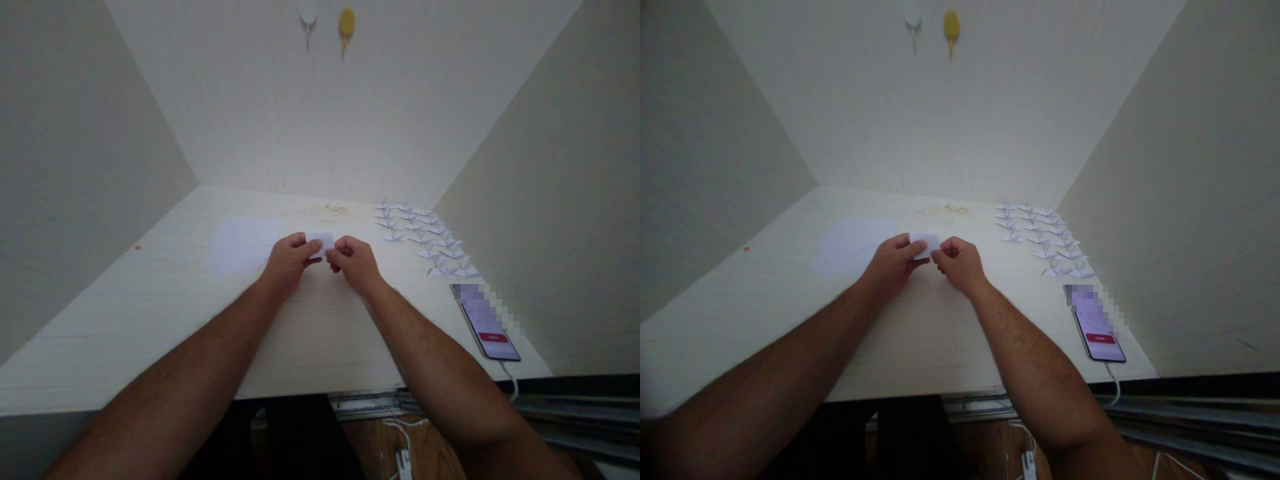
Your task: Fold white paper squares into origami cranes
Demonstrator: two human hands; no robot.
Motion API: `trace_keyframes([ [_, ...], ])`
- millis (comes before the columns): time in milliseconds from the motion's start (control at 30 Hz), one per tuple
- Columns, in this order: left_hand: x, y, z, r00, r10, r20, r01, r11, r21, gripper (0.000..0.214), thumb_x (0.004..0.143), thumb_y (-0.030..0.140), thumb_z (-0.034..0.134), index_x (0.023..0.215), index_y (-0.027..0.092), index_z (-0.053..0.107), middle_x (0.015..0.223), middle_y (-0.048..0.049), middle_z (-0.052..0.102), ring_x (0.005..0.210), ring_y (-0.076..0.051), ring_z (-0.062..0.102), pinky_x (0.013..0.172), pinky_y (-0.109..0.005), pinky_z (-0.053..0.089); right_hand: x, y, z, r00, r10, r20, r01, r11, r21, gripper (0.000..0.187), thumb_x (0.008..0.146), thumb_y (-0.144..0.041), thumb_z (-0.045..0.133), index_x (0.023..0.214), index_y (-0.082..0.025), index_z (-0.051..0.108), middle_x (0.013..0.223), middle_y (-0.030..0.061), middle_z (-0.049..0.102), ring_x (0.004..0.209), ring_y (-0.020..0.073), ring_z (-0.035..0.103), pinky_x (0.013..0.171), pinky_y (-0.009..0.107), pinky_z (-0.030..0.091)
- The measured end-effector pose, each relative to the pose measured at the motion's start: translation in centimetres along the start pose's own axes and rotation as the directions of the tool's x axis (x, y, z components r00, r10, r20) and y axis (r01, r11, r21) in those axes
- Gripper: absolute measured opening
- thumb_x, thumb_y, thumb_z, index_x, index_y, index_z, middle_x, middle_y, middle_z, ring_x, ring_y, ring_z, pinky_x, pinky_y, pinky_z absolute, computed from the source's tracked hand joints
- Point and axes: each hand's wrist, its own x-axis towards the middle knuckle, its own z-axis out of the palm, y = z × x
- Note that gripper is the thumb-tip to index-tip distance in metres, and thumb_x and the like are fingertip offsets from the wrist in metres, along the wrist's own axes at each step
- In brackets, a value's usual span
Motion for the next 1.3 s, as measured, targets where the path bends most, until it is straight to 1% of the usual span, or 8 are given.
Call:
trace_keyframes([
  [100,-0.2,0.2,0.3,1.0,0.004,-0.006,-0.004,1.0,0.009,0.025,0.064,0.033,0.079,0.07,0.015,0.063,0.074,-0.0031,0.065,0.069,-0.013,0.061,0.07,-0.03,0.053,-0.1,-0.1,0.1,0.999,0.023,-0.029,-0.02,0.997,0.072,0.022,0.068,-0.035,0.071,0.065,-0.02,0.055,0.055,-0.0025,0.062,0.045,0.0093,0.052,0.046,0.023,0.04],
  [200,-0.2,0.1,0.2,0.998,0.045,-0.044,-0.042,0.996,0.073,0.024,0.064,0.034,0.078,0.066,0.015,0.062,0.07,-0.0023,0.064,0.065,-0.013,0.06,0.068,-0.03,0.053,-0.1,-0.1,0.2,1.0,0.02,-0.009,-0.02,0.998,0.061,0.023,0.067,-0.035,0.072,0.064,-0.02,0.055,0.055,-0.0022,0.061,0.046,0.0093,0.051,0.045,0.023,0.04],
  [300,-0.2,0.2,0.0,0.993,0.103,-0.056,-0.087,0.966,0.244,0.023,0.066,0.034,0.077,0.063,0.016,0.063,0.064,-0.0011,0.063,0.06,-0.012,0.058,0.063,-0.027,0.049,0.0,-0.2,0.2,0.999,0.003,-0.036,-0.003,1.0,0.023,0.023,0.066,-0.036,0.072,0.067,-0.02,0.055,0.055,-0.0044,0.058,0.046,0.0094,0.05,0.045,0.023,0.041],
  [400,-0.5,0.7,0.0,0.993,0.119,-0.004,-0.106,0.896,0.431,0.023,0.068,0.035,0.074,0.062,0.016,0.065,0.058,0.0001,0.061,0.055,-0.011,0.053,0.055,-0.024,0.041,0.1,-0.4,0.0,0.994,-0.034,-0.106,0.035,0.999,0.016,0.023,0.065,-0.037,0.073,0.074,-0.02,0.059,0.057,-0.0049,0.058,0.048,0.0097,0.05,0.045,0.023,0.042],
  [500,-0.7,1.1,0.0,0.992,0.115,0.048,-0.123,0.85,0.512,0.022,0.07,0.035,0.073,0.063,0.016,0.066,0.056,0.0006,0.061,0.053,-0.01,0.049,0.052,-0.023,0.035,0.1,-0.6,-0.2,0.988,-0.063,-0.139,0.065,0.998,0.011,0.02,0.068,-0.037,0.072,0.073,-0.019,0.063,0.055,-0.0036,0.059,0.048,0.0097,0.051,0.046,0.023,0.041],
  [833,-0.6,1.1,0.0,0.985,0.155,0.071,-0.168,0.82,0.547,0.02,0.069,0.036,0.072,0.063,0.017,0.067,0.055,0.0016,0.059,0.05,-0.01,0.046,0.05,-0.024,0.032,0.0,-0.5,-0.5,0.978,-0.097,-0.184,0.088,0.995,-0.054,0.02,0.072,-0.037,0.069,0.066,-0.019,0.062,0.052,-0.0032,0.057,0.048,0.0101,0.049,0.049,0.024,0.039],
  [1100,-0.5,0.7,-0.2,0.975,0.169,0.145,-0.223,0.757,0.614,0.025,0.07,0.039,0.073,0.061,0.017,0.066,0.054,0.0026,0.056,0.051,-0.009,0.043,0.048,-0.023,0.03,-0.1,-0.4,-0.6,0.988,-0.126,-0.09,0.116,0.987,-0.11,0.013,0.073,-0.031,0.07,0.072,-0.019,0.067,0.062,-0.0018,0.062,0.053,0.0098,0.052,0.054,0.024,0.043],
  [1300,-0.7,0.9,-0.1,0.973,0.215,0.079,-0.223,0.806,0.549,0.019,0.07,0.035,0.074,0.066,0.017,0.069,0.059,0.0012,0.063,0.053,-0.01,0.048,0.05,-0.022,0.035,0.1,-0.1,-0.6,0.982,-0.15,-0.118,0.137,0.984,-0.114,0.016,0.074,-0.035,0.068,0.072,-0.02,0.064,0.062,-0.0021,0.061,0.054,0.0101,0.051,0.054,0.024,0.043],
])
